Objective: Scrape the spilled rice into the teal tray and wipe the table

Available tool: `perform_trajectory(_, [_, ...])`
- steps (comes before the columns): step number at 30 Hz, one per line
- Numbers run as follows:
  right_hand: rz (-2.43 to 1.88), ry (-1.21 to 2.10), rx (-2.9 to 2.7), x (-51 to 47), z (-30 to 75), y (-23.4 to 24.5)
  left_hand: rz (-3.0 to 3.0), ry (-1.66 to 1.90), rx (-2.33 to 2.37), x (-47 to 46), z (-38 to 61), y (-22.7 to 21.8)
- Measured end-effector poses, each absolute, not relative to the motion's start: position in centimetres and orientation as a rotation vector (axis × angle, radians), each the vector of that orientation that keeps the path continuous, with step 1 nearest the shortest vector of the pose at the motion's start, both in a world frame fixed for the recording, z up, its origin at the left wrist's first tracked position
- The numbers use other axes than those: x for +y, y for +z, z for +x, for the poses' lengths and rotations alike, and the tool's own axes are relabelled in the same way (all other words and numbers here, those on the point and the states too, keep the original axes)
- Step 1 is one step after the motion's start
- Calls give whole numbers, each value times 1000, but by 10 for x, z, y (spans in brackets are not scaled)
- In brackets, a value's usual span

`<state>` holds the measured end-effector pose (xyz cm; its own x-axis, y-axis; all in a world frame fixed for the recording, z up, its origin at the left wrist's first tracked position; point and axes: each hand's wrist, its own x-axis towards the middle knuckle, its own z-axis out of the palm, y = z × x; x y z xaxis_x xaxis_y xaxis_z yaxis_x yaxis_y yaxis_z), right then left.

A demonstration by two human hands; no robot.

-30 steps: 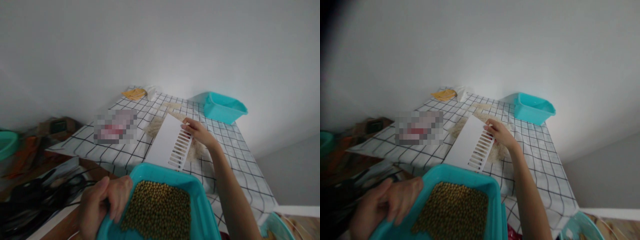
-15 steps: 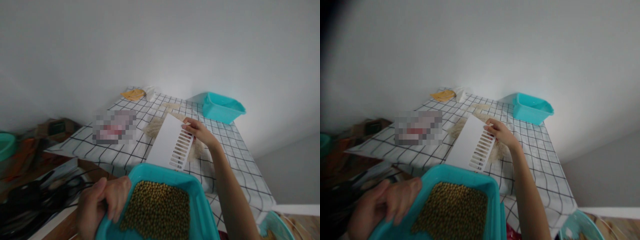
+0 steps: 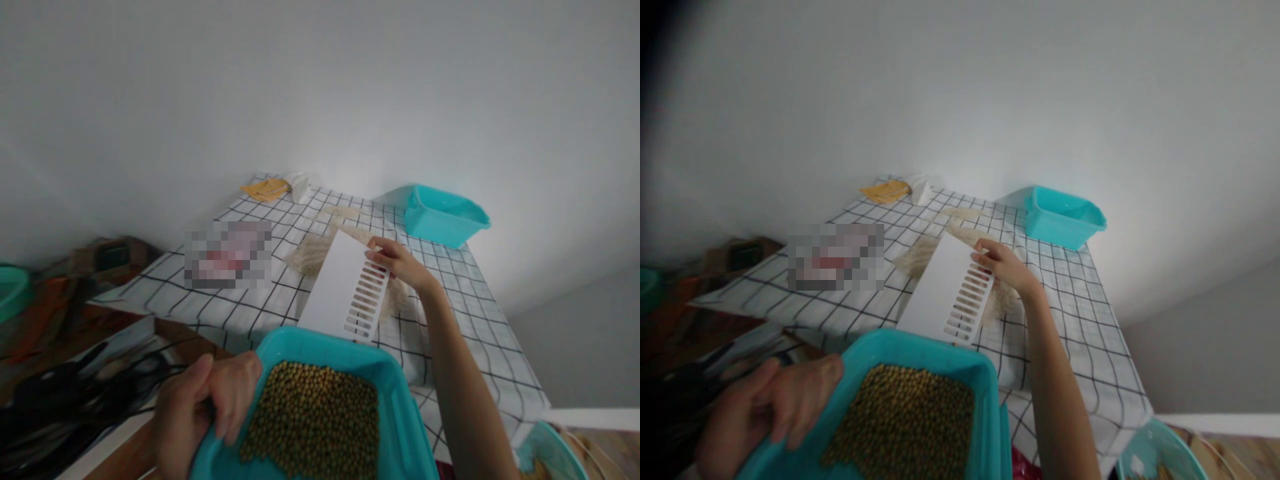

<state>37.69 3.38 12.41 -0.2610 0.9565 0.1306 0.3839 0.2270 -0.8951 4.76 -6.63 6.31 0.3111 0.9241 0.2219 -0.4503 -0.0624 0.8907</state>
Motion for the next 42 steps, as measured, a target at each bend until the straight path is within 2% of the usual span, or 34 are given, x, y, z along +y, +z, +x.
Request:
perform_trajectory(13, [-1201, 1089, -1641, 25, 364, 130, 1066, 1207, 546, -66, 38, 49])
perform_trajectory(22, [-1207, 922, -1544, 31, 370, 128, 926, 1403, 607, -74, 59, 61])
perform_trajectory(26, [-1201, 863, -1509, 32, 372, 127, 957, 1369, 605, -74, 60, 62])
perform_trajectory(42, [-1249, 975, -1728, 30, 371, 128, 914, 1420, 612, -76, 65, 65])
